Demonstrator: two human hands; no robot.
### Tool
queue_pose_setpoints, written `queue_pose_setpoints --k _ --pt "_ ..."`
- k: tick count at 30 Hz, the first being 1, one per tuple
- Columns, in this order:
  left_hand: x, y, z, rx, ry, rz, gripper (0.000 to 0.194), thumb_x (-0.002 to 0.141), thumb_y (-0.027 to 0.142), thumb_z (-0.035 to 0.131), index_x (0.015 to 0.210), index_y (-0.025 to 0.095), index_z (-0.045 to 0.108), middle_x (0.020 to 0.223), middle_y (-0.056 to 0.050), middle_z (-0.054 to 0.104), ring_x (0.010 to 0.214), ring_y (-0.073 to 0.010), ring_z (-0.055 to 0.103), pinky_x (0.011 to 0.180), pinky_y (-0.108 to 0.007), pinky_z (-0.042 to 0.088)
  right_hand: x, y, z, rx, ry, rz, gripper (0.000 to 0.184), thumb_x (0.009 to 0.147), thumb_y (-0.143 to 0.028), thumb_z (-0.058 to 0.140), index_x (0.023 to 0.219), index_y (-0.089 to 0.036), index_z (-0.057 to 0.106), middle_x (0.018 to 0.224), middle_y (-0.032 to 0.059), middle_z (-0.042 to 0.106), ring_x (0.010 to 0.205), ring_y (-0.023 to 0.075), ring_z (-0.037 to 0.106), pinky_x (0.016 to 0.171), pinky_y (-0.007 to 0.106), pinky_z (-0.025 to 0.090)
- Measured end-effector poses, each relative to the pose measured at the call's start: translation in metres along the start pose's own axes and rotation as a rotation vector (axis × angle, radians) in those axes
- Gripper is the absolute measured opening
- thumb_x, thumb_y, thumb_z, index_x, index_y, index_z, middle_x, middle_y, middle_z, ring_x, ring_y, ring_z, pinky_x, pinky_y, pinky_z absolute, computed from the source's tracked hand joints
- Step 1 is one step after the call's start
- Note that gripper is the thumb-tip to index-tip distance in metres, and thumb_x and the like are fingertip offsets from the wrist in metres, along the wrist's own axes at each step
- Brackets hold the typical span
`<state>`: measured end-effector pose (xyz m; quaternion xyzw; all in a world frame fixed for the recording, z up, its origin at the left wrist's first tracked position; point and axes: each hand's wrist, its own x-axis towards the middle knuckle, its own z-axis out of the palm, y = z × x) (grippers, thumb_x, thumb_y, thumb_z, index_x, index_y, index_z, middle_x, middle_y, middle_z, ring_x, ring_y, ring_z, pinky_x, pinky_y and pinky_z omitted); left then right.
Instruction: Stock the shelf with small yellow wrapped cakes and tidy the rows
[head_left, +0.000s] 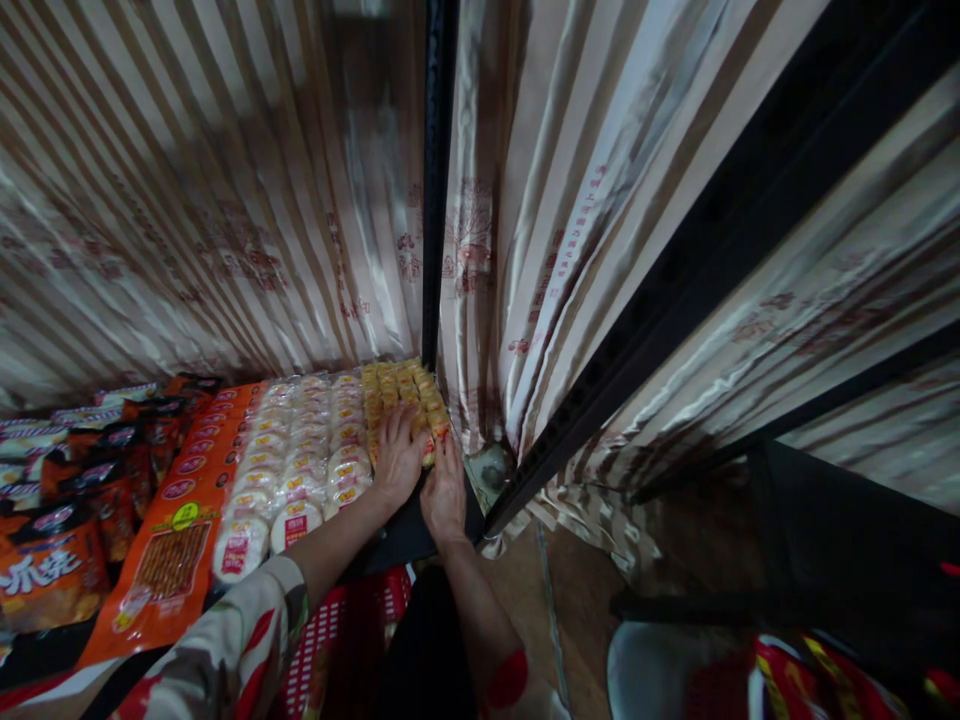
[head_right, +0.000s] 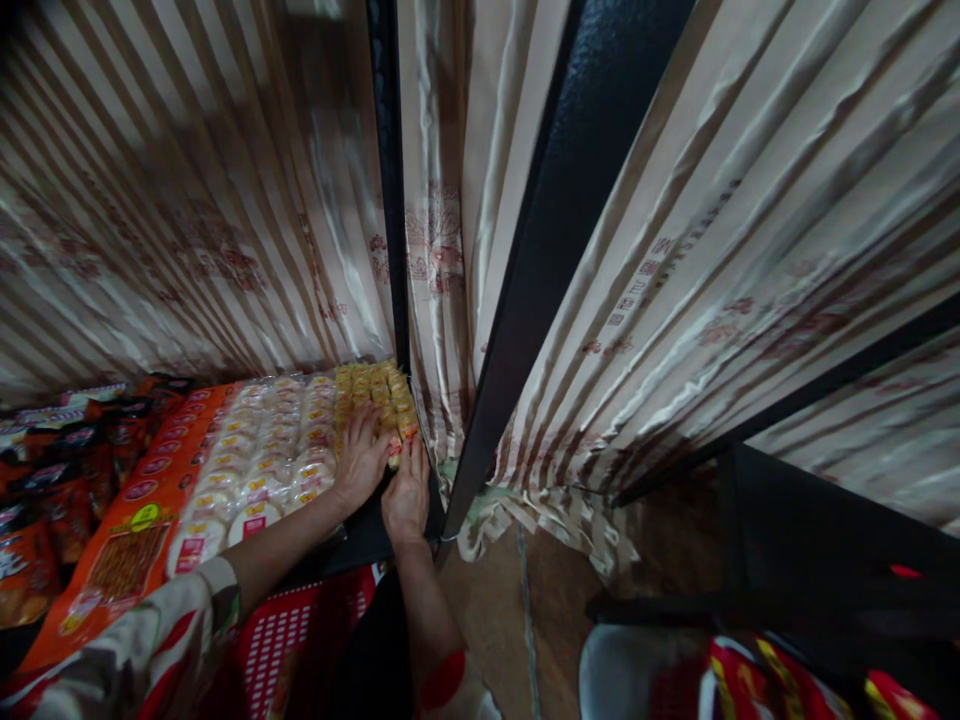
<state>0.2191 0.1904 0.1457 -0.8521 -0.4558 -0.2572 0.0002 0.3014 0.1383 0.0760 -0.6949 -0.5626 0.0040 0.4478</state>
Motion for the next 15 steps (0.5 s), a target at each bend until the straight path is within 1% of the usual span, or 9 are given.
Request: queue_pose_setpoints --k 2,6,9,15 --pt "-0.007 -0.003 0.001 0.038 -0.040 0.064 0.022 0.086 0.020 0.044 0.100 0.022 0.061 0.135 -0.006 0.045 0.134 -0.0252 0.026 0.110 -0.045 0.022 0.000 0.000 -0.001 0.002 -0.001 -0.009 0.061 0.079 -0.002 0.030 0.139 -0.012 0.034 0.144 0.0114 0.034 0.135 0.0212 0.023 0.106 0.046 0.033" --pt "-0.017 -0.009 0.004 0.074 -0.070 0.141 0.025 0.088 0.020 0.042 0.106 0.021 0.059 0.135 -0.007 0.045 0.134 -0.0249 0.026 0.110 -0.045 0.021 0.001 0.000 -0.002 0.001 0.001 -0.011 0.061 0.077 -0.001 0.030 0.136 -0.012 0.039 0.142 0.0114 0.037 0.133 0.0212 0.026 0.106 0.046 0.034" --pt "-0.018 -0.011 0.005 0.084 -0.063 0.136 0.025 0.087 0.020 0.043 0.106 0.023 0.059 0.135 -0.006 0.044 0.133 -0.0250 0.026 0.110 -0.046 0.021 0.001 -0.001 -0.003 -0.002 0.006 -0.006 0.061 0.076 -0.001 0.031 0.135 -0.014 0.042 0.141 0.0110 0.039 0.132 0.0215 0.028 0.105 0.046 0.034" --pt "-0.018 -0.010 0.002 0.085 -0.088 0.119 0.026 0.087 0.019 0.044 0.108 0.023 0.059 0.135 -0.006 0.044 0.134 -0.0248 0.025 0.110 -0.045 0.023 0.001 0.000 -0.004 0.006 0.013 -0.009 0.062 0.076 -0.002 0.032 0.136 -0.015 0.039 0.142 0.0097 0.036 0.131 0.0223 0.028 0.104 0.047 0.035"
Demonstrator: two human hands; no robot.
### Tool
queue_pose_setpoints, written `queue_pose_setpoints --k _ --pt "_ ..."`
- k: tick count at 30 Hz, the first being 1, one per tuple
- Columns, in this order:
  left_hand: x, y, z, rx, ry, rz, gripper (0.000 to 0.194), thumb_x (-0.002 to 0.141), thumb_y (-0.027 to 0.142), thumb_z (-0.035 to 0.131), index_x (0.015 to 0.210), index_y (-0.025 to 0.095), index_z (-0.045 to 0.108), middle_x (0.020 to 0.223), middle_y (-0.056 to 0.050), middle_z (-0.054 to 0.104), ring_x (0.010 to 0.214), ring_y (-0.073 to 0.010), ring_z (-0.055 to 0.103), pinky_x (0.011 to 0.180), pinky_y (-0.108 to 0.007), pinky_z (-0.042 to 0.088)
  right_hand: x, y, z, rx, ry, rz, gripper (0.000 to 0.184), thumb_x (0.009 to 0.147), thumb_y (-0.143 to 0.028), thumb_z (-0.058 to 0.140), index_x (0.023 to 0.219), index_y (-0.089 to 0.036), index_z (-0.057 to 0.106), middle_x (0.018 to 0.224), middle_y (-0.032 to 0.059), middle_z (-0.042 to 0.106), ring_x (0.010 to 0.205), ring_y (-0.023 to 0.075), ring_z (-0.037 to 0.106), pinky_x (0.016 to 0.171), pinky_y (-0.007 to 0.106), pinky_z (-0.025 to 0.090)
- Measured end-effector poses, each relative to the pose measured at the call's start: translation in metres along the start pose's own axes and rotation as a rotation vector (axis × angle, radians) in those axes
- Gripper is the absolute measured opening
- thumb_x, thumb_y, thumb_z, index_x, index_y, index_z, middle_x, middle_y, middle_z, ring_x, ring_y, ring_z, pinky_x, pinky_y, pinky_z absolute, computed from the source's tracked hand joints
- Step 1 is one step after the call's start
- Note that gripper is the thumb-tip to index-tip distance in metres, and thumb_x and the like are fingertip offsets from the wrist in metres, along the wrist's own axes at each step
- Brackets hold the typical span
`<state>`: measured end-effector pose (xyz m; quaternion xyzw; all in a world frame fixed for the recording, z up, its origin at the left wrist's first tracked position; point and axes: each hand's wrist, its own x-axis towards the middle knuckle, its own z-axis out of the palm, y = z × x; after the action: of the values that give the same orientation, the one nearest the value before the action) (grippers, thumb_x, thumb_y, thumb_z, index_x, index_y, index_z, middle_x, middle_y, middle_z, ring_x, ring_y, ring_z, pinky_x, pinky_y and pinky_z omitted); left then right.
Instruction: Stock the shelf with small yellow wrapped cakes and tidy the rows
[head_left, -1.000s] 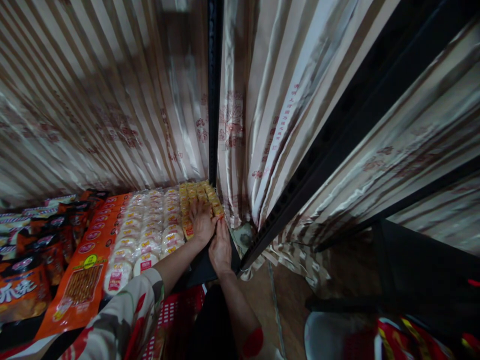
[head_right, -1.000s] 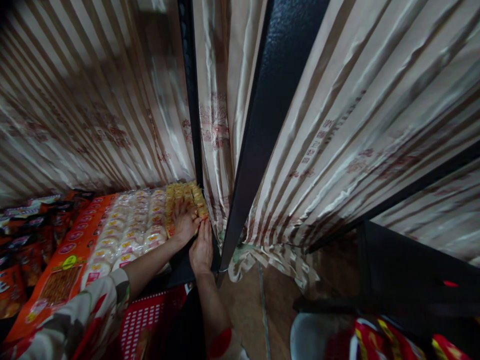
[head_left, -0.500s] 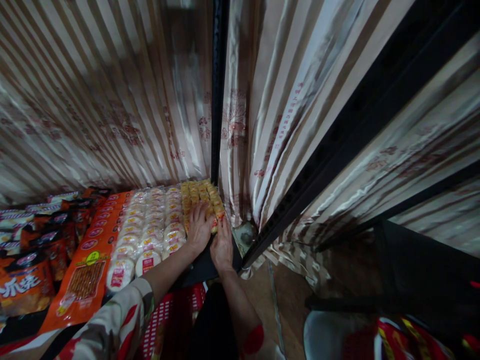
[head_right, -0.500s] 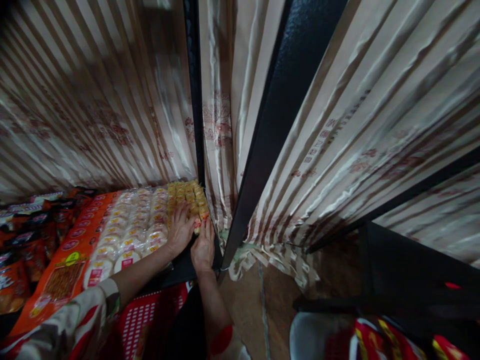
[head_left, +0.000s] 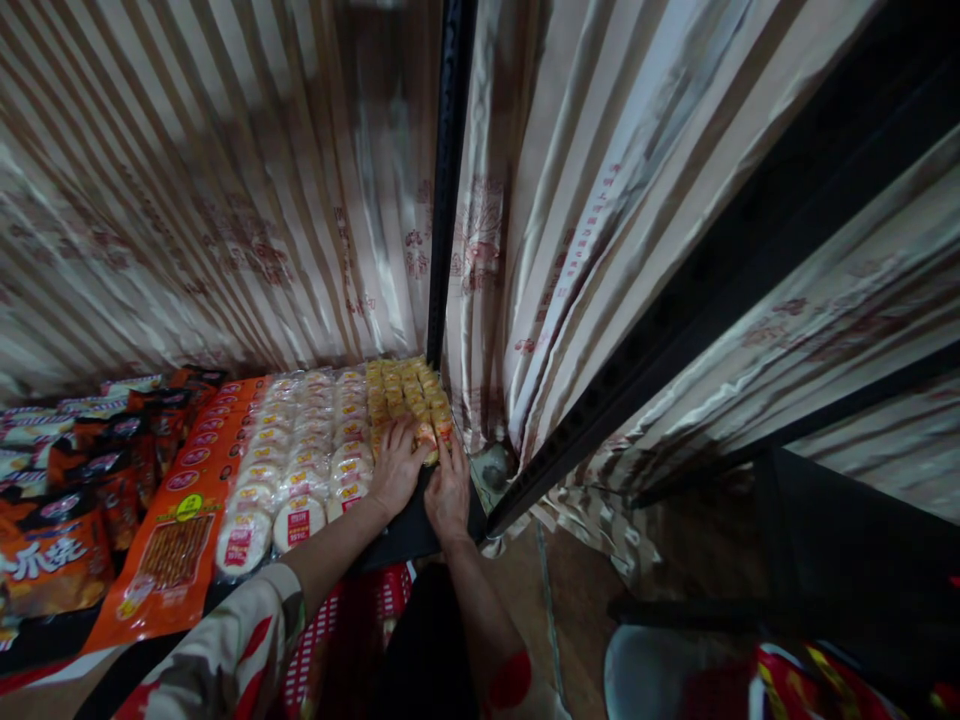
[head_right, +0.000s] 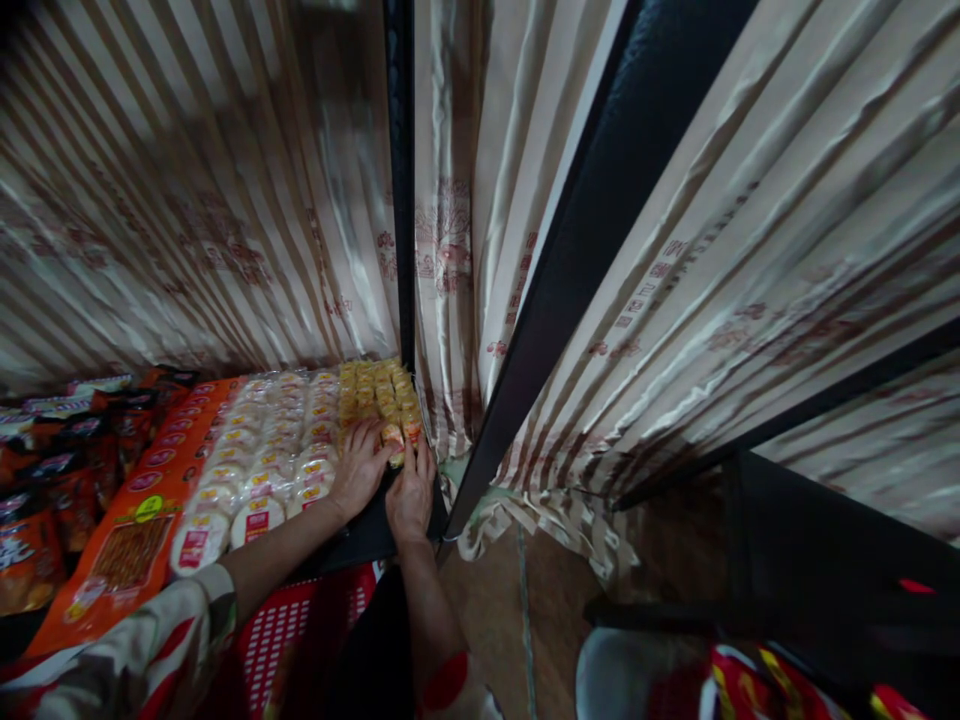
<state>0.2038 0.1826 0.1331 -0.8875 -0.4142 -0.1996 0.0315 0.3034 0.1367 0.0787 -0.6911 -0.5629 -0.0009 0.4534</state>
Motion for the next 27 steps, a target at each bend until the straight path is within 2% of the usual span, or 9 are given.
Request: queue_pose_setpoints --k 5,11,14,20,23,27 --pt "-0.003 0.001 -0.002 0.013 -0.007 0.025 0.027 0.087 0.018 0.044 0.110 0.024 0.058 0.134 -0.005 0.044 0.133 -0.0243 0.026 0.108 -0.045 0.026 0.000 0.002 0.000 0.011 0.019 0.001 0.061 0.076 -0.001 0.032 0.135 -0.016 0.041 0.141 0.0097 0.039 0.131 0.0218 0.029 0.104 0.047 0.033" --pt "-0.007 0.004 0.000 -0.015 0.109 0.100 0.026 0.085 0.015 0.047 0.109 0.019 0.058 0.127 -0.008 0.050 0.130 -0.0257 0.029 0.106 -0.046 0.030 -0.001 0.000 -0.002 0.031 0.043 -0.049 0.060 0.077 -0.002 0.031 0.135 -0.014 0.039 0.141 0.0119 0.038 0.133 0.0206 0.028 0.106 0.047 0.031" --pt "-0.011 0.008 -0.001 -0.032 0.135 0.111 0.026 0.085 0.015 0.048 0.109 0.017 0.057 0.118 -0.008 0.055 0.123 -0.0241 0.036 0.103 -0.045 0.033 -0.007 -0.002 -0.005 0.034 0.058 -0.058 0.057 0.077 -0.004 0.031 0.132 -0.011 0.042 0.140 0.0141 0.038 0.132 0.0210 0.029 0.106 0.047 0.032" --pt "-0.027 0.020 -0.004 -0.082 0.062 0.120 0.013 0.086 0.021 0.049 0.085 0.017 0.061 0.086 -0.005 0.059 0.091 -0.0192 0.050 0.084 -0.035 0.044 -0.023 -0.012 -0.016 0.036 0.079 -0.048 0.051 0.077 -0.006 0.032 0.125 -0.012 0.049 0.134 0.0154 0.043 0.127 0.0226 0.036 0.102 0.046 0.037" --pt "-0.039 0.025 -0.007 -0.088 0.037 0.080 0.015 0.087 0.020 0.048 0.079 0.017 0.061 0.080 -0.005 0.058 0.085 -0.0189 0.050 0.077 -0.033 0.044 -0.032 -0.020 -0.024 0.044 0.074 -0.035 0.046 0.078 -0.008 0.032 0.119 -0.011 0.054 0.131 0.0159 0.046 0.123 0.0223 0.041 0.100 0.045 0.039" --pt "-0.058 0.029 -0.015 -0.096 0.018 0.036 0.020 0.089 0.019 0.042 0.079 0.016 0.060 0.077 -0.005 0.058 0.081 -0.0197 0.051 0.075 -0.034 0.044 -0.049 -0.031 -0.029 0.077 0.048 -0.028 0.043 0.080 -0.010 0.031 0.115 -0.011 0.057 0.126 0.0163 0.050 0.119 0.0214 0.046 0.098 0.042 0.042"
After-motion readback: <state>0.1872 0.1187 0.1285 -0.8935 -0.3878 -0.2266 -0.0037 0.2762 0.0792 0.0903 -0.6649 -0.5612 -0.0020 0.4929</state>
